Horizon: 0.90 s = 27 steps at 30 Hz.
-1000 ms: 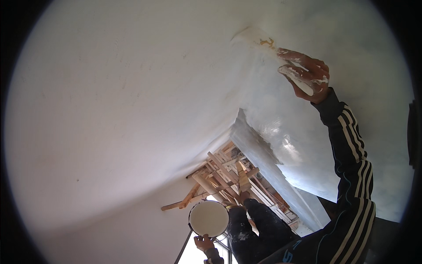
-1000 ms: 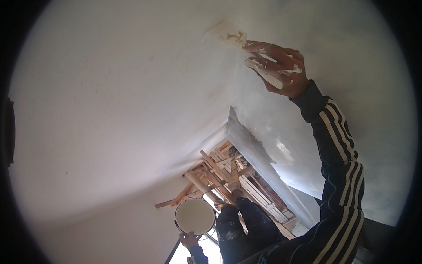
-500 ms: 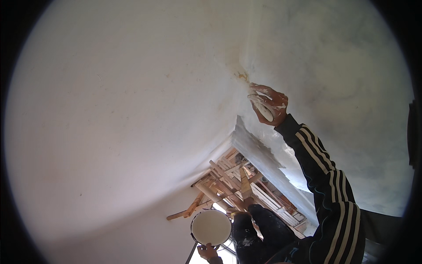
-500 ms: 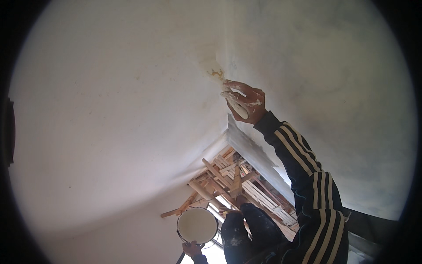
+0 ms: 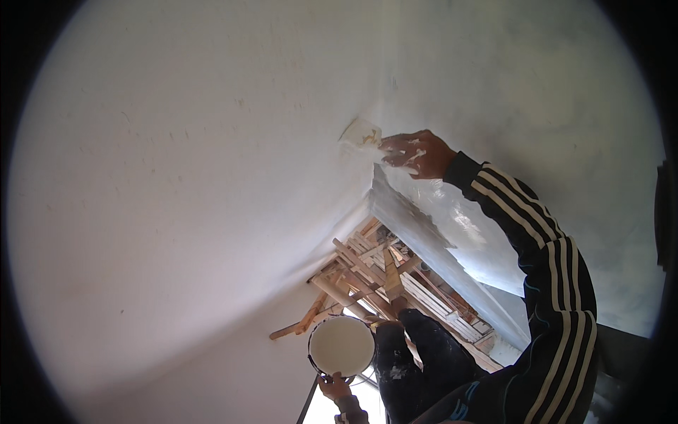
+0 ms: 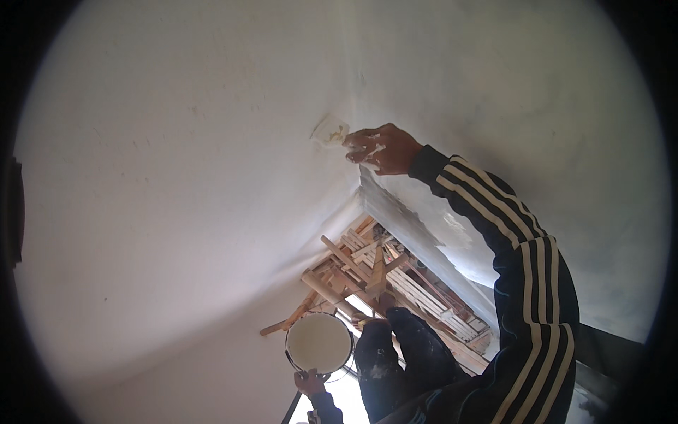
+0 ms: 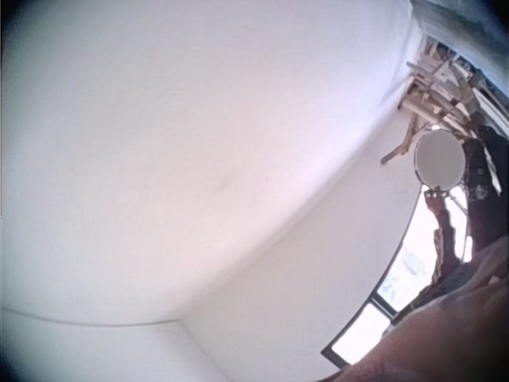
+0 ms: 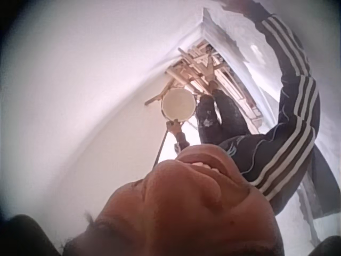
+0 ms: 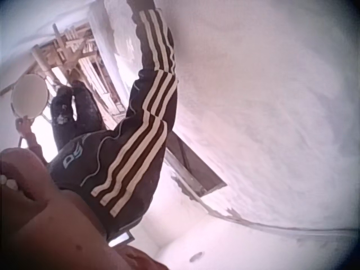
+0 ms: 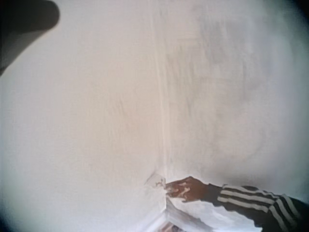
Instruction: The person applies white plaster to a wall using a trowel and a bucket. They repeatedly scoop plaster from the bucket and spread it onto the wall surface, working on a section near a window.
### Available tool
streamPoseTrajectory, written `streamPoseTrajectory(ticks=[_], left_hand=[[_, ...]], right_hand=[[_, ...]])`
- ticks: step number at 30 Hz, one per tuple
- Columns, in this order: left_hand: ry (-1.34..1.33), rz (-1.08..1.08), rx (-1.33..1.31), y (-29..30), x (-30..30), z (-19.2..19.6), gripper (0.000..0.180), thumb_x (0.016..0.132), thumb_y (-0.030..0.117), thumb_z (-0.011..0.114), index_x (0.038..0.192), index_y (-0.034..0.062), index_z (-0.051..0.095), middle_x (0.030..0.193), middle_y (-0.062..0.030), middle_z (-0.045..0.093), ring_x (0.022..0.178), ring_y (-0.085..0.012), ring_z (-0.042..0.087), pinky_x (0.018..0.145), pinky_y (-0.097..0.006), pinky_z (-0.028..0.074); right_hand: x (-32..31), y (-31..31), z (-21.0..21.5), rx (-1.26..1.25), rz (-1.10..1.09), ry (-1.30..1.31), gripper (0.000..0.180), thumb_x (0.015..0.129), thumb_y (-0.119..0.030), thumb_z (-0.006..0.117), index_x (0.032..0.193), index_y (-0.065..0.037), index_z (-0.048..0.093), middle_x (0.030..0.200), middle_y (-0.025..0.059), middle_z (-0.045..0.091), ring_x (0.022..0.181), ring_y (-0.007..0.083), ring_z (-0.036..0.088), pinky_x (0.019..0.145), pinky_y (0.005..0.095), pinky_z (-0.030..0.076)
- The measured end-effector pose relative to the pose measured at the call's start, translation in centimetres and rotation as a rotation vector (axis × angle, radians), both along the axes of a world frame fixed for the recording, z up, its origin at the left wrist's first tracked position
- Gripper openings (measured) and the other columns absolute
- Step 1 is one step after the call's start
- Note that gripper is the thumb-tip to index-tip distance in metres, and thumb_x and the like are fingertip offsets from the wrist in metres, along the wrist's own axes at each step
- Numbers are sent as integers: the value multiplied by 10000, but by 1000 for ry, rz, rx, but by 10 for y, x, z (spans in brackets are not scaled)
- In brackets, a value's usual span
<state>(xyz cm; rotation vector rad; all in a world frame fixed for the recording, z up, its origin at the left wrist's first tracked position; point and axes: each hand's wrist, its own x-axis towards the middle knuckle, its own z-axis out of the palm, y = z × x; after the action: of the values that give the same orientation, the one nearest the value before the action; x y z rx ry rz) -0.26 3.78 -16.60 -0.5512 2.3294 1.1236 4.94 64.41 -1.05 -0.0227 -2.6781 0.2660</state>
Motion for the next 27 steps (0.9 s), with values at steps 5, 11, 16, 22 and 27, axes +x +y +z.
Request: streamPoseTrajectory(ticks=[5,11,16,22,27], left_hand=[[41,138,253,50,3,44,260,651,-106,505,819,-25,324,774,-167,450,578,-258,539,500,-482,587],[92,138,214,27,2,25,257,652,-96,510,810,-20,323,776,-153,441,588,-251,523,502,-463,590],[87,34,54,11,1,1,438,668,-64,528,1054,-86,321,933,-189,460,683,-285,565,516,-440,596],[5,143,135,30,4,28,479,665,-41,545,1108,-97,371,938,-179,495,694,-267,585,484,-378,567],[62,50,108,-2,2,6,493,671,-54,530,1132,-75,356,955,-183,484,659,-266,576,524,-446,602]], right_hand=[[27,15,72,142,-186,174,264,657,-19,710,876,-161,673,1128,27,592,978,205,610,754,306,548],[19,-10,140,128,-387,610,196,686,26,701,838,-91,663,1019,103,614,934,209,633,750,292,558],[-8,-13,89,-130,-437,765,168,695,-22,724,834,-87,655,995,72,619,914,205,636,731,283,554],[-19,-40,8,-256,-557,689,183,681,-38,728,846,-79,661,965,78,626,883,210,640,735,297,541],[-20,-62,-60,-469,-601,496,164,711,-66,703,869,-81,661,987,59,621,840,183,635,721,285,528]])
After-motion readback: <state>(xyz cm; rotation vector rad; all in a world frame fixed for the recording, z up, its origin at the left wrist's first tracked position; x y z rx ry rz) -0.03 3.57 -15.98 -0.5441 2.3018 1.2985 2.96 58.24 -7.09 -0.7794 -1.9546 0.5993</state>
